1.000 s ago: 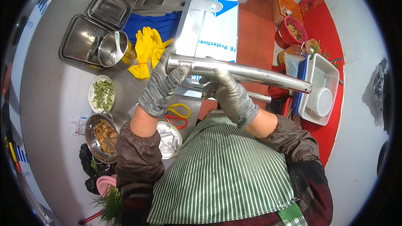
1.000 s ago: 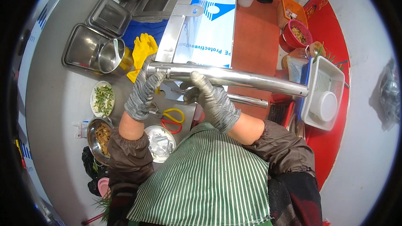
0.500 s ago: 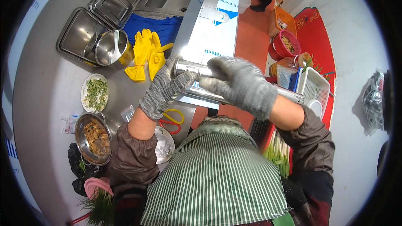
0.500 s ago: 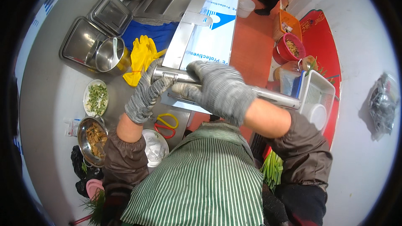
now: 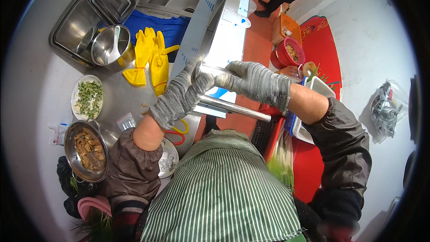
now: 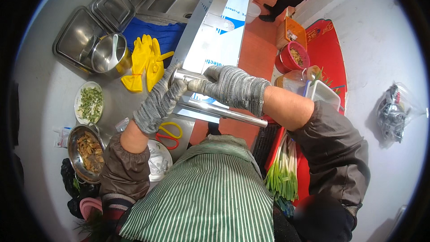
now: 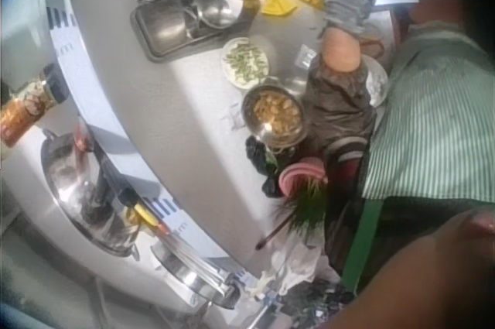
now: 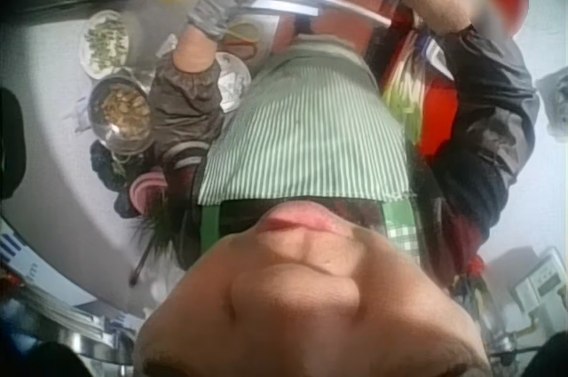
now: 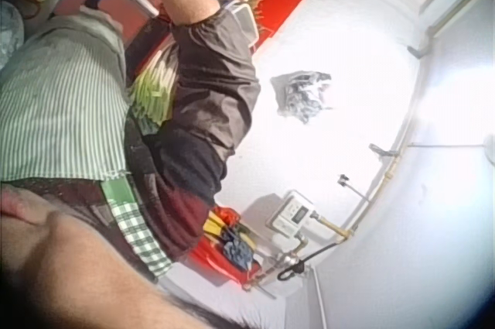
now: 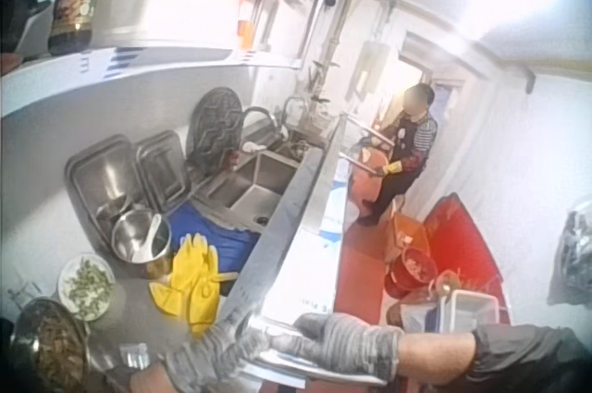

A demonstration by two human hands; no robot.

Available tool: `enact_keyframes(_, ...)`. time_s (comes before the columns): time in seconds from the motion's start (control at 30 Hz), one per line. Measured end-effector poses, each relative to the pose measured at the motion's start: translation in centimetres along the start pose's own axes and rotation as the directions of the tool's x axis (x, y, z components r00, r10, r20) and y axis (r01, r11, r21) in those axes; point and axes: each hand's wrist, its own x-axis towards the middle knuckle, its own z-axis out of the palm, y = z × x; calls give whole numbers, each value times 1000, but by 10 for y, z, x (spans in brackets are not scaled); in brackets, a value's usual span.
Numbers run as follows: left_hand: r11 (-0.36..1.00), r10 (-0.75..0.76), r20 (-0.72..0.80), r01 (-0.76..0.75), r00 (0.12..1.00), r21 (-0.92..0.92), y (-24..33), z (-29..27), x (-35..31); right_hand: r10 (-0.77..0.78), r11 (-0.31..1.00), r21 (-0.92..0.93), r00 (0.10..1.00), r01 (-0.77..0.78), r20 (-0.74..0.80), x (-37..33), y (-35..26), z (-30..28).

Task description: The person assembles a metal fixture by inserting cylindrical rods into a metal frame and tightening them with a wrench. They then remove protective film from a large metal sheet and place it on the counter.

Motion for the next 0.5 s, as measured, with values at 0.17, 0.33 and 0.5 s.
enact_keyframes(0.17, 996, 75, 11, -75, 997, 48, -6, -5, 4, 98, 995, 6, 995, -98, 5, -5, -3, -2)
enact_keyframes(0.33, 975, 223, -9, -223, 975, -12, -1, -6, 6, -3, 1000, 22, 999, 4, -45, -3, -3, 4)
enact_keyframes(0.5, 975, -91, -5, 88, 996, -204, 11, -7, 2, 53, 995, 87, 998, -55, 29, 2, -2, 3)
